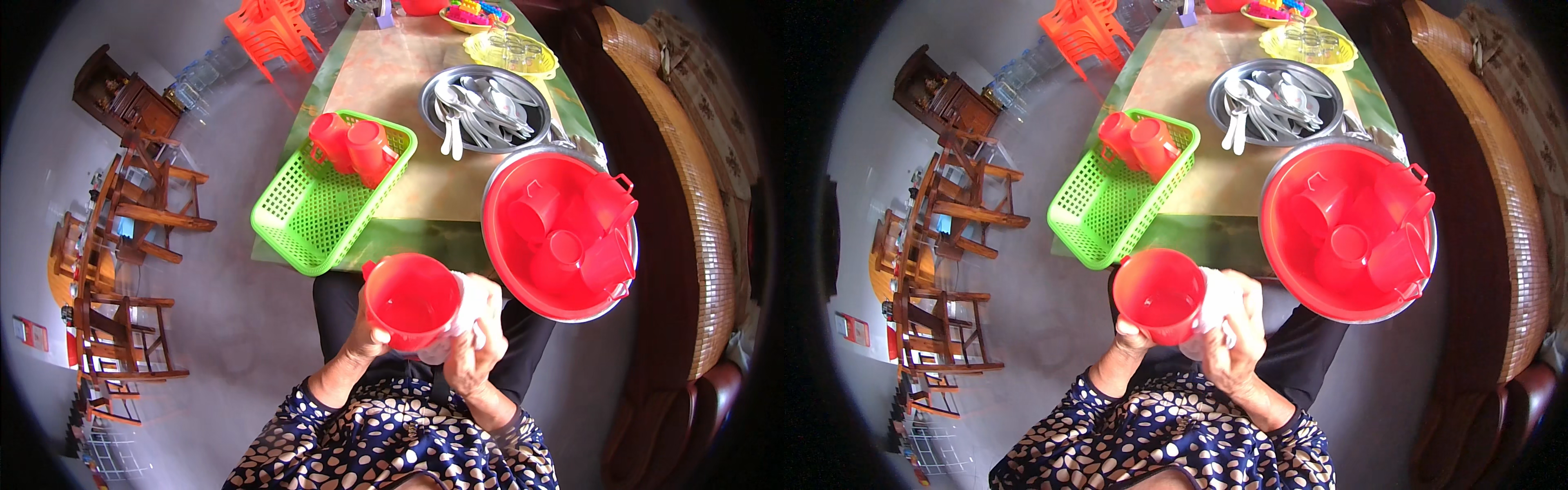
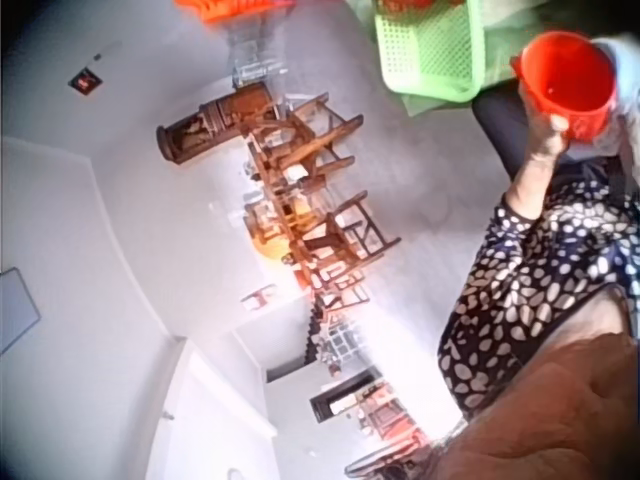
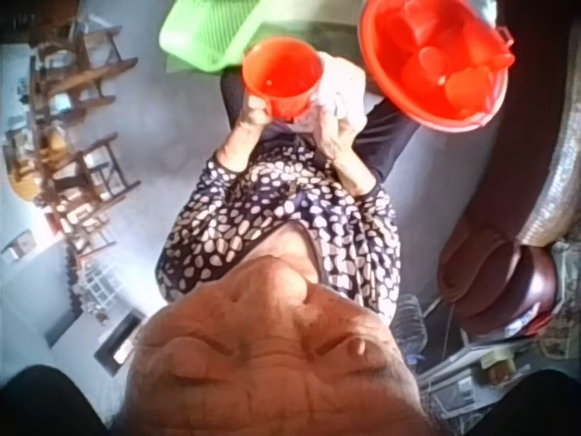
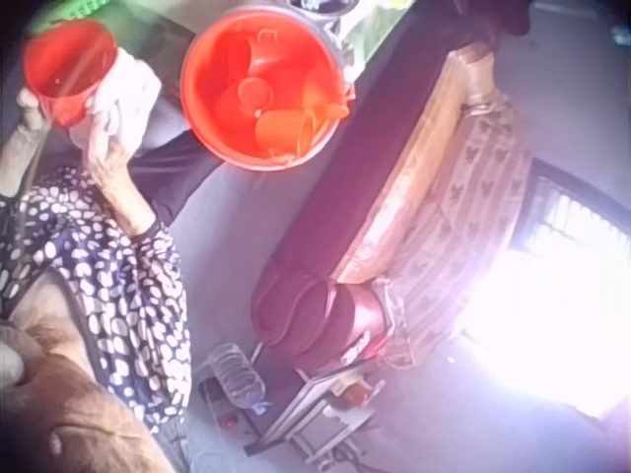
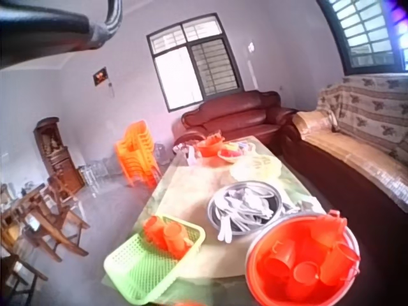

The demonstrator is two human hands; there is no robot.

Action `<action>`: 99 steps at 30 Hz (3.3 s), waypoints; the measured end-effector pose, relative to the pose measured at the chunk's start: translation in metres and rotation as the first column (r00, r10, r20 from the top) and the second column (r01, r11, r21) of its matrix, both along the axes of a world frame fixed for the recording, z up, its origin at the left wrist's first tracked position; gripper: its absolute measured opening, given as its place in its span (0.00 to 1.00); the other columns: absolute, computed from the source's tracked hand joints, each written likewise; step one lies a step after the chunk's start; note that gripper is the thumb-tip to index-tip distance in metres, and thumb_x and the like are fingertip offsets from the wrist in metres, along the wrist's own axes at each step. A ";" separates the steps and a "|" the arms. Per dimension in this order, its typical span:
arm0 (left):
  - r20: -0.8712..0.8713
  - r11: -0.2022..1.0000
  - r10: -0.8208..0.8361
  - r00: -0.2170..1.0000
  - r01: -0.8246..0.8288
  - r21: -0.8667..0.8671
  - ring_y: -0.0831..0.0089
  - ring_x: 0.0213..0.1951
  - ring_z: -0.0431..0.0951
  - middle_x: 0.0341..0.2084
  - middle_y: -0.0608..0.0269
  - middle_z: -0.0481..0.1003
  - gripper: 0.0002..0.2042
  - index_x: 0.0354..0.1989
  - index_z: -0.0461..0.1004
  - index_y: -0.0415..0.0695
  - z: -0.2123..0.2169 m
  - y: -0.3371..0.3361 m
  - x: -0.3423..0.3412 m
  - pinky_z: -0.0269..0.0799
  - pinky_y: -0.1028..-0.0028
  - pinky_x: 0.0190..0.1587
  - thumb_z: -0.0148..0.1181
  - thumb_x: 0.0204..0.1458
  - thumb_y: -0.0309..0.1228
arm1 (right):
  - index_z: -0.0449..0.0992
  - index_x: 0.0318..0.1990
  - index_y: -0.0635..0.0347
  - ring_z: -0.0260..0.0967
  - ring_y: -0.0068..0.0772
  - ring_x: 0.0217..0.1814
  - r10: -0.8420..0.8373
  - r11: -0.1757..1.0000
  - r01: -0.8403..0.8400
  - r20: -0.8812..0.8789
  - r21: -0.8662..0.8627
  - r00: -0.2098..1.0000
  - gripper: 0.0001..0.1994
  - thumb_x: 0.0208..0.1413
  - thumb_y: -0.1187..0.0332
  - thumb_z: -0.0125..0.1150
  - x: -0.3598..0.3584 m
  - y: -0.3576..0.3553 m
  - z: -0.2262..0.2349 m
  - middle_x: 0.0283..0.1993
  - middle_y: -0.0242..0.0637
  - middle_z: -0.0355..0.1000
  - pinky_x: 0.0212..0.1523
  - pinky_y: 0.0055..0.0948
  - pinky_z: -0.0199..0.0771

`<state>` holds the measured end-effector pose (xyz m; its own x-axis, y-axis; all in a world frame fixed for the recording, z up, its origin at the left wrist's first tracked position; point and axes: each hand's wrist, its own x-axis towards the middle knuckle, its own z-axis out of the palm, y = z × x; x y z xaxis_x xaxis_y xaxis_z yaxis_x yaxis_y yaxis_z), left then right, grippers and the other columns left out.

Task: The person sits at a table and wipes red plastic cups with a white cloth. They pick up cups from a metal bowl, wipe them inside and out, and place them into a green plastic basket. The person handles the cups one at a time throughout the episode.

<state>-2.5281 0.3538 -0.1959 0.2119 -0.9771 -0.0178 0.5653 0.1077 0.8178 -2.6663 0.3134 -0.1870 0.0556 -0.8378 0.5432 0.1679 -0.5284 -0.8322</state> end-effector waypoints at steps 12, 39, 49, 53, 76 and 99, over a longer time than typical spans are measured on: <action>0.034 0.999 0.038 0.999 -0.038 -0.022 0.70 0.53 0.68 0.52 0.60 0.67 0.51 0.59 0.57 0.38 0.004 -0.011 0.001 0.65 0.68 0.56 0.77 0.26 0.51 | 0.69 0.51 0.73 0.65 0.28 0.49 0.222 0.943 -0.246 0.127 0.223 0.967 0.19 0.57 0.66 0.55 -0.010 -0.006 0.004 0.51 0.43 0.67 0.51 0.24 0.62; 0.850 0.963 0.089 0.518 0.174 -0.207 0.64 0.47 0.72 0.44 0.56 0.69 0.41 0.48 0.68 0.41 0.029 -0.026 0.020 0.69 0.68 0.50 0.81 0.20 0.40 | 0.75 0.40 0.61 0.71 0.35 0.38 0.368 0.919 -0.274 -0.368 0.283 0.854 0.14 0.42 0.79 0.62 -0.049 -0.042 0.018 0.35 0.39 0.70 0.39 0.30 0.71; 0.919 0.941 -0.134 0.371 0.338 0.001 0.62 0.46 0.72 0.43 0.57 0.69 0.39 0.48 0.67 0.41 0.036 -0.025 0.017 0.68 0.68 0.50 0.80 0.22 0.37 | 0.75 0.39 0.60 0.69 0.39 0.37 0.139 0.970 -0.225 -0.551 -0.092 0.823 0.18 0.34 0.82 0.65 -0.035 -0.049 0.022 0.37 0.39 0.66 0.34 0.31 0.72; 0.891 0.949 -0.185 0.414 0.312 0.052 0.61 0.45 0.72 0.42 0.57 0.69 0.39 0.47 0.66 0.41 0.041 -0.024 0.015 0.69 0.67 0.49 0.80 0.23 0.38 | 0.75 0.40 0.57 0.68 0.41 0.39 0.115 0.959 -0.240 -0.566 -0.152 0.816 0.20 0.34 0.81 0.65 -0.031 -0.048 0.021 0.39 0.40 0.66 0.36 0.34 0.72; 0.749 0.948 -0.264 0.608 0.305 0.087 0.68 0.47 0.71 0.49 0.54 0.68 0.27 0.56 0.60 0.38 0.037 -0.020 0.030 0.67 0.71 0.49 0.58 0.51 0.38 | 0.75 0.38 0.65 0.67 0.16 0.32 0.496 0.664 -0.443 0.088 0.602 0.864 0.08 0.50 0.75 0.57 -0.029 -0.045 -0.013 0.28 0.30 0.73 0.34 0.20 0.69; 0.630 0.956 0.223 0.744 -0.293 0.007 0.77 0.41 0.70 0.39 0.60 0.72 0.19 0.49 0.66 0.38 0.025 -0.019 0.007 0.68 0.75 0.44 0.54 0.57 0.40 | 0.70 0.46 0.63 0.67 0.32 0.40 0.128 0.941 -0.099 -0.070 0.323 0.989 0.13 0.52 0.72 0.58 -0.007 -0.021 -0.003 0.38 0.42 0.68 0.41 0.29 0.69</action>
